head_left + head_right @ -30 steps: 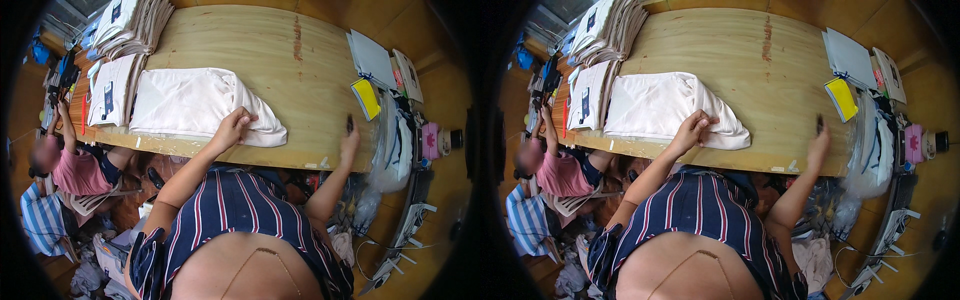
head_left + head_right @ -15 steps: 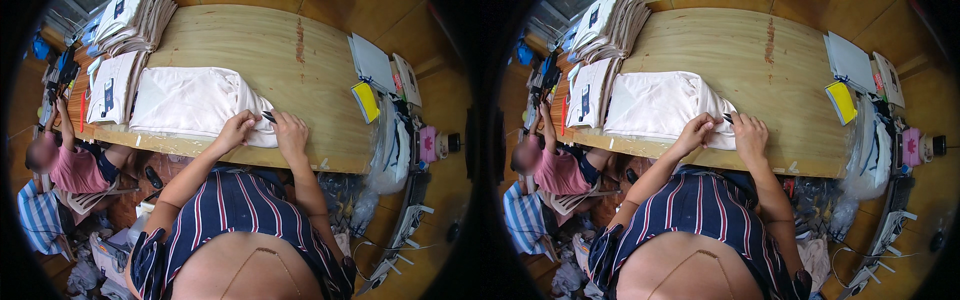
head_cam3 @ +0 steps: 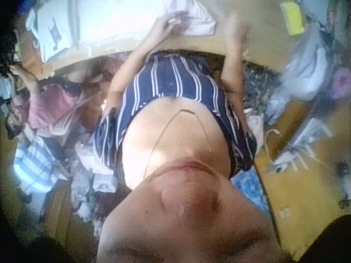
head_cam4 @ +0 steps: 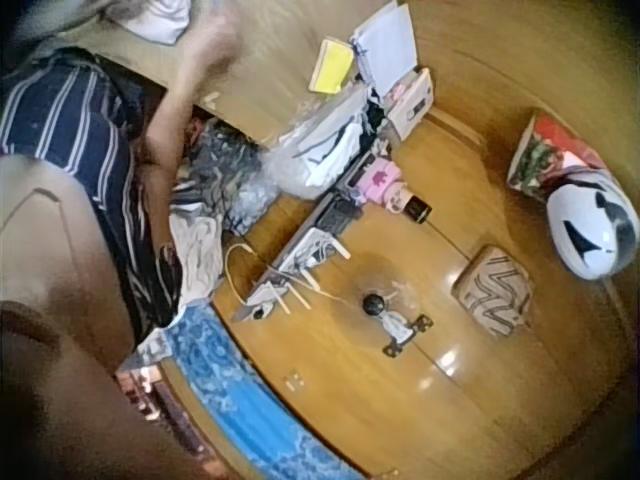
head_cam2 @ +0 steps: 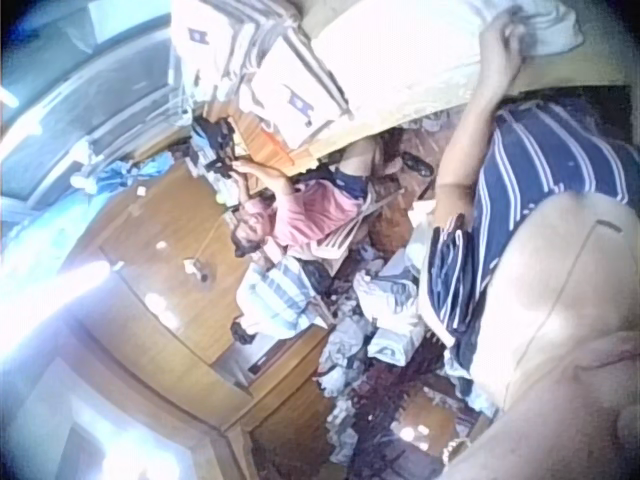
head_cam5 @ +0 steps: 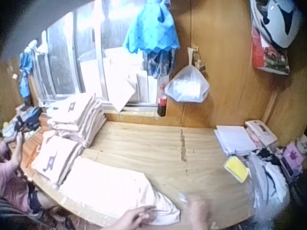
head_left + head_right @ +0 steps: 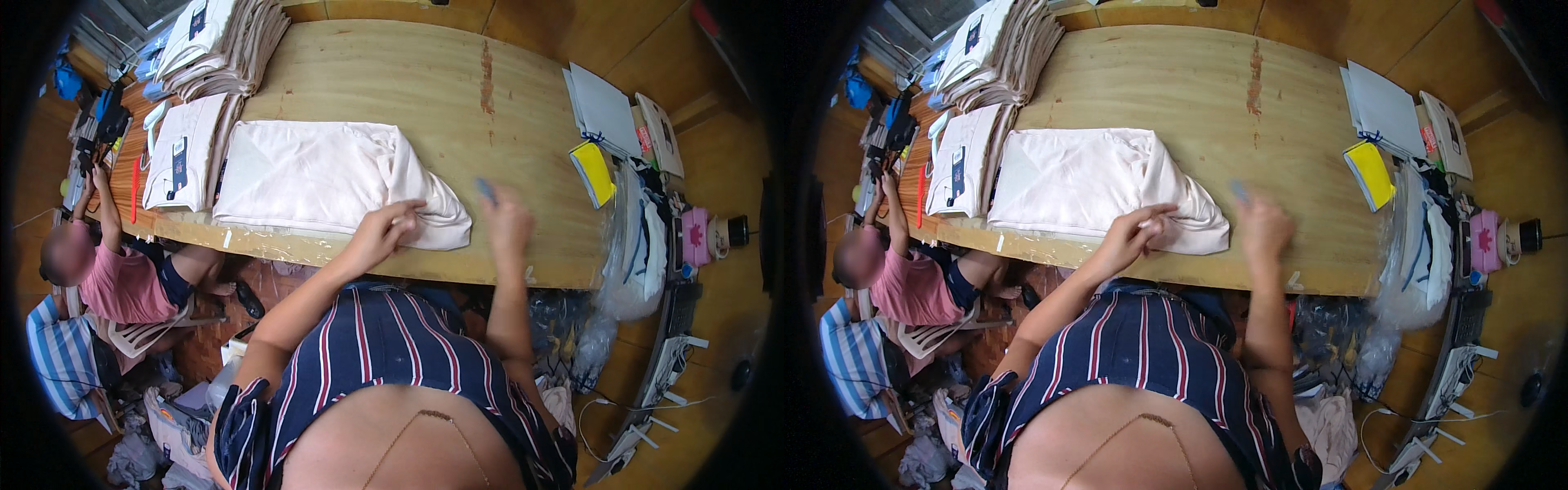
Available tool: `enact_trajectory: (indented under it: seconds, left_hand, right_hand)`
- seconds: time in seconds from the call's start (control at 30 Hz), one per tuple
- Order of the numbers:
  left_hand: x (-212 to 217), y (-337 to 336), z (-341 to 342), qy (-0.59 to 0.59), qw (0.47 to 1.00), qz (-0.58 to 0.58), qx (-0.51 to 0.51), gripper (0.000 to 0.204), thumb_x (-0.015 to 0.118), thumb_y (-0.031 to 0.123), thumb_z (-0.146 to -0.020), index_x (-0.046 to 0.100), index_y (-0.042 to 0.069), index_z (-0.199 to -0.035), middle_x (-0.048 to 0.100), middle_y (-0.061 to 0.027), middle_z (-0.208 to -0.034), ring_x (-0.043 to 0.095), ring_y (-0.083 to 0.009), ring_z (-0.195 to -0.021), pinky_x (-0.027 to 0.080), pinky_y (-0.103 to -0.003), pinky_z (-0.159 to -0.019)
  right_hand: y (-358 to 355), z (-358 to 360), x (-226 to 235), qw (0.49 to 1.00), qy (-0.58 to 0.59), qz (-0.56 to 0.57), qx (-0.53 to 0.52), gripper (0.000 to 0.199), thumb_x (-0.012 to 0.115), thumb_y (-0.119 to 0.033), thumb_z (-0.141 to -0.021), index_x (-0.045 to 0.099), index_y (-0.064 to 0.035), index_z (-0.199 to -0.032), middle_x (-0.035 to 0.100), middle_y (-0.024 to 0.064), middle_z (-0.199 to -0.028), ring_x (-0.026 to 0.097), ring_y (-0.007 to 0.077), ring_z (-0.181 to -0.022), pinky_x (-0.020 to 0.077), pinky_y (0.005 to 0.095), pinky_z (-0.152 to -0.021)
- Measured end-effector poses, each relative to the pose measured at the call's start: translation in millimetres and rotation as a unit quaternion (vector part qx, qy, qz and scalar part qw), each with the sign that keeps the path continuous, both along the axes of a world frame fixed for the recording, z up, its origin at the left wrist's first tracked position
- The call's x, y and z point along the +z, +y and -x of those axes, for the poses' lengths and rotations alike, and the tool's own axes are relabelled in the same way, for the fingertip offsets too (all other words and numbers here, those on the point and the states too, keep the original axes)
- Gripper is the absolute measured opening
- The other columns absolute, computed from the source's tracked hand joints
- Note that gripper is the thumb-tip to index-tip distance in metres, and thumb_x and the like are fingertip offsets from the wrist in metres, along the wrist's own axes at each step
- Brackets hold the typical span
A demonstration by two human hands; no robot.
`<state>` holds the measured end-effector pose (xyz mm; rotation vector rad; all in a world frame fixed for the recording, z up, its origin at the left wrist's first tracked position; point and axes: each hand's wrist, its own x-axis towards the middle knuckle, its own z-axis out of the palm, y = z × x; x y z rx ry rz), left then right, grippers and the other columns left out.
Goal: The person trims loose threads from a shirt using a tool, then folds the shirt around a square guide on a table, and finally places the folded shirt into a container.
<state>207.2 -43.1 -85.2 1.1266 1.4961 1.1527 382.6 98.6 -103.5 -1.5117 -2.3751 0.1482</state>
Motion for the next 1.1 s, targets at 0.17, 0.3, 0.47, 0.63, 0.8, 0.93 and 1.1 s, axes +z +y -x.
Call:
enact_trajectory:
  seconds: [0.17, 0.3, 0.47, 0.63, 0.8, 0.93, 1.1]
  left_hand:
    - [6.8, -87.4, 50.5, 0.247, 0.944, 0.046, -0.214, 0.02, 0.054, 0.01, -0.079, 0.056, 0.007, -0.098, 0.061, -0.0081, -0.084, 0.057, -0.027, -0.075, 0.043, -0.032, -0.07]
    - [-2.1, -137.3, 64.1, 0.534, 0.762, 0.279, -0.238, 0.02, 0.057, 0.018, -0.076, 0.057, 0.009, -0.093, 0.06, -0.0106, -0.084, 0.057, -0.0264, -0.084, 0.041, -0.034, -0.075]
    - [16.7, -50.7, 20.2, 0.457, 0.88, -0.056, -0.119, 0.014, 0.052, 0.013, -0.075, 0.055, 0.003, -0.085, 0.056, -0.014, -0.076, 0.055, -0.0296, -0.077, 0.042, -0.037, -0.07]
    - [-35.1, 47.1, -34.5, 0.463, 0.828, -0.267, -0.167, 0.035, 0.055, 0.026, -0.075, 0.051, 0.004, -0.102, 0.051, -0.0097, -0.1, 0.046, -0.0244, -0.099, 0.036, -0.036, -0.084]
    - [-65.7, 61.4, -35.5, 0.541, 0.78, -0.264, -0.17, 0.05, 0.05, 0.034, -0.08, 0.043, 0.005, -0.12, 0.042, -0.0101, -0.121, 0.036, -0.0223, -0.116, 0.028, -0.038, -0.094]
    - [-67.0, 59.3, -36.4, 0.542, 0.779, -0.261, -0.174, 0.048, 0.051, 0.031, -0.079, 0.045, 0.006, -0.119, 0.042, -0.0104, -0.121, 0.039, -0.022, -0.113, 0.03, -0.037, -0.092]
    - [-64.7, 59.5, -34.4, 0.518, 0.793, -0.281, -0.157, 0.038, 0.054, 0.025, -0.076, 0.053, 0.007, -0.11, 0.043, -0.0134, -0.12, 0.042, -0.024, -0.109, 0.033, -0.038, -0.089]
  right_hand:
    - [68.3, -99.8, -23.9, 0.98, -0.031, -0.082, -0.179, 0.029, 0.063, -0.017, -0.073, 0.059, -0.0079, -0.101, 0.062, 0.0151, -0.083, 0.059, 0.0287, -0.075, 0.0455, 0.0377, -0.068]
    - [73.8, -114.0, -46.8, 0.987, 0.108, -0.04, -0.11, 0.023, 0.059, -0.007, -0.074, 0.059, -0.0039, -0.097, 0.061, 0.012, -0.084, 0.058, 0.0236, -0.077, 0.0457, 0.0324, -0.068]
    - [53.2, -48.9, -49.9, 0.953, 0.216, 0.188, 0.1, 0.016, 0.061, -0.009, -0.07, 0.062, -0.0038, -0.085, 0.058, 0.0095, -0.084, 0.053, 0.024, -0.081, 0.0424, 0.0309, -0.073]
    - [44.4, -9.6, -63.2, 0.957, 0.22, 0.086, 0.172, 0.017, 0.066, -0.01, -0.061, 0.064, -0.006, -0.077, 0.058, 0.005, -0.084, 0.05, 0.0239, -0.087, 0.0386, 0.0329, -0.08]
    - [42.5, -7.9, -65.1, 0.953, 0.223, 0.089, 0.184, 0.013, 0.065, -0.012, -0.062, 0.064, -0.0087, -0.074, 0.057, 0.0019, -0.083, 0.05, 0.0214, -0.086, 0.0359, 0.0341, -0.08]
    - [40.9, -6.2, -63.3, 0.953, 0.22, 0.1, 0.182, 0.012, 0.065, -0.012, -0.063, 0.063, -0.0086, -0.074, 0.057, 0.0013, -0.083, 0.05, 0.0214, -0.086, 0.0351, 0.0345, -0.079]
    - [50.9, -9.8, -60.0, 0.936, 0.223, 0.134, 0.239, 0.011, 0.066, -0.012, -0.063, 0.062, -0.0081, -0.072, 0.058, 0.0009, -0.082, 0.05, 0.0208, -0.086, 0.035, 0.0344, -0.079]
